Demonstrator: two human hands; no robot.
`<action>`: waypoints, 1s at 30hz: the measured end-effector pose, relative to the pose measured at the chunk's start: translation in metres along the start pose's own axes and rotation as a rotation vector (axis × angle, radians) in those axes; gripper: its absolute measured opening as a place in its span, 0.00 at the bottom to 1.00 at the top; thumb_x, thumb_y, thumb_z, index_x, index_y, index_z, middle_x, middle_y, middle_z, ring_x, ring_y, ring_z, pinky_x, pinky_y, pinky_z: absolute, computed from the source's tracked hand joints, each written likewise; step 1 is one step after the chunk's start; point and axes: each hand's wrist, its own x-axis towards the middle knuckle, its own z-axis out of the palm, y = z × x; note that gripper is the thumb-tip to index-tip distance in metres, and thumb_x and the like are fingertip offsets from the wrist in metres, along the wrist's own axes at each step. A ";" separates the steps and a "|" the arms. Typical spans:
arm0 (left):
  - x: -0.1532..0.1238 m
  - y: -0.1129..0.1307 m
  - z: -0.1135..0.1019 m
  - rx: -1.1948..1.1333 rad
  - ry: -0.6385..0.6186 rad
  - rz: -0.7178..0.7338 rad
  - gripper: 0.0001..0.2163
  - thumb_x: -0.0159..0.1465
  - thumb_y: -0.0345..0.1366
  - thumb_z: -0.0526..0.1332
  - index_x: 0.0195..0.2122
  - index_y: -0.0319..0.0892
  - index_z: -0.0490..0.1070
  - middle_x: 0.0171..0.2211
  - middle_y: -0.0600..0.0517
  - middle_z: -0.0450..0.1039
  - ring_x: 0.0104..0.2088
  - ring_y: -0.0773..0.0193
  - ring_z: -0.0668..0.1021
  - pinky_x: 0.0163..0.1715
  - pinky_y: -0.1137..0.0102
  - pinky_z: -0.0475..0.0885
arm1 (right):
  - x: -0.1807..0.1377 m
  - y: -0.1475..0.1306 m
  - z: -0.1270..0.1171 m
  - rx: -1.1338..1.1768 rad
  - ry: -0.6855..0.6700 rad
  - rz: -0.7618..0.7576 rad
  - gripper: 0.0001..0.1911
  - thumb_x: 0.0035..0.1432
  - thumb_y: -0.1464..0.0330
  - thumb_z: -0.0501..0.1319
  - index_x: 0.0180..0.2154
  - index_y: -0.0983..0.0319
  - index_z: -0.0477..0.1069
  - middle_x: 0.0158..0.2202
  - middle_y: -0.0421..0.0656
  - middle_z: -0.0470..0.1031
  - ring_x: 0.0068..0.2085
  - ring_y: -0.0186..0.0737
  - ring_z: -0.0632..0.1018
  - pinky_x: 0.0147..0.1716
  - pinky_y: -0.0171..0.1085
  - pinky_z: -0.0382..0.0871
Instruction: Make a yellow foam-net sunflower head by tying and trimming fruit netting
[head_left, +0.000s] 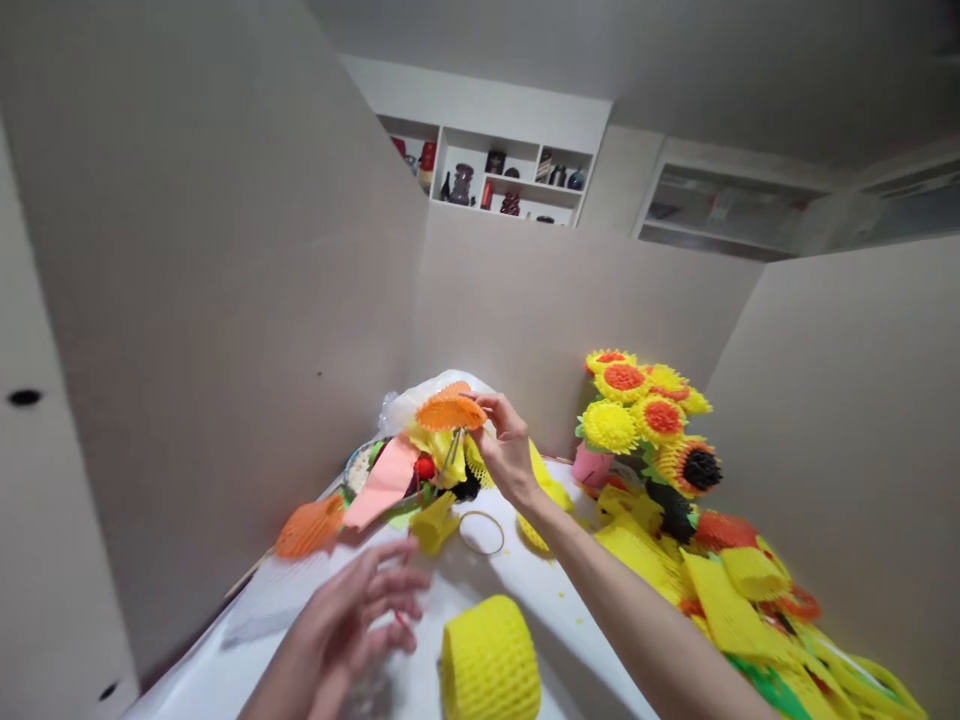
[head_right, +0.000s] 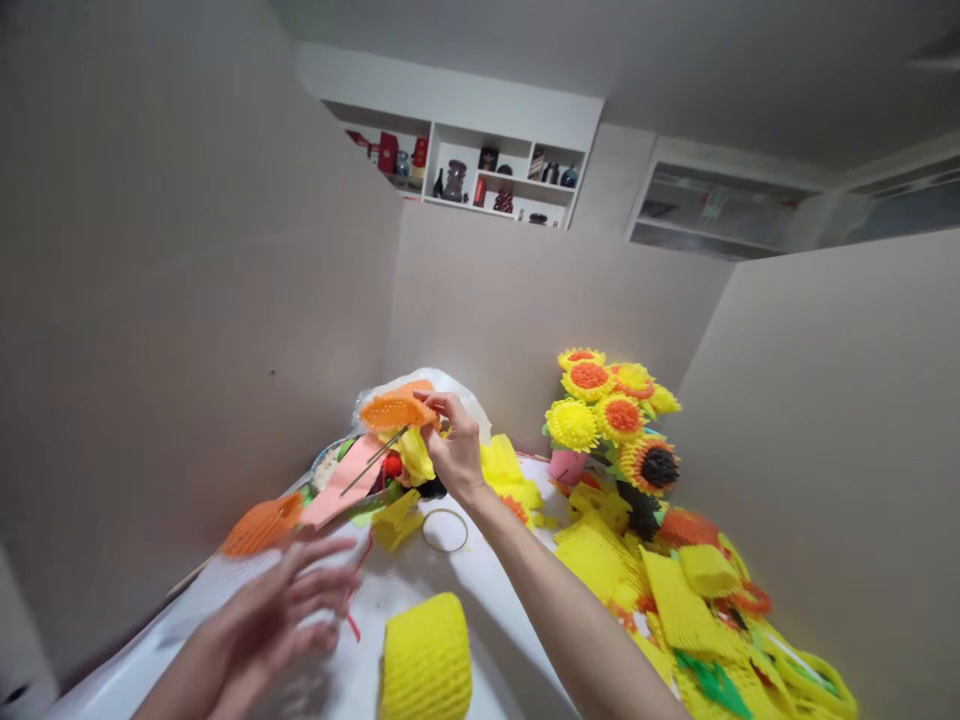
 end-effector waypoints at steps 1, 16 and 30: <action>0.009 0.009 0.007 -0.077 -0.045 -0.058 0.22 0.60 0.52 0.66 0.48 0.40 0.75 0.41 0.41 0.79 0.38 0.54 0.79 0.35 0.64 0.77 | -0.010 0.000 0.004 -0.020 -0.051 -0.012 0.05 0.61 0.69 0.60 0.41 0.60 0.70 0.47 0.45 0.77 0.50 0.44 0.77 0.50 0.44 0.71; 0.082 -0.035 -0.014 -0.080 -0.030 -0.107 0.07 0.69 0.36 0.61 0.37 0.37 0.70 0.24 0.60 0.65 0.15 0.77 0.62 0.11 0.80 0.57 | -0.061 0.020 0.004 -0.183 -0.448 0.014 0.13 0.67 0.62 0.60 0.48 0.64 0.71 0.46 0.45 0.75 0.44 0.42 0.78 0.46 0.47 0.74; 0.075 -0.033 -0.009 0.004 0.045 -0.035 0.08 0.70 0.38 0.60 0.38 0.38 0.68 0.22 0.62 0.60 0.14 0.77 0.57 0.10 0.80 0.52 | -0.032 0.055 0.013 0.201 -0.049 0.492 0.15 0.67 0.63 0.61 0.51 0.64 0.70 0.49 0.46 0.74 0.45 0.43 0.78 0.44 0.46 0.76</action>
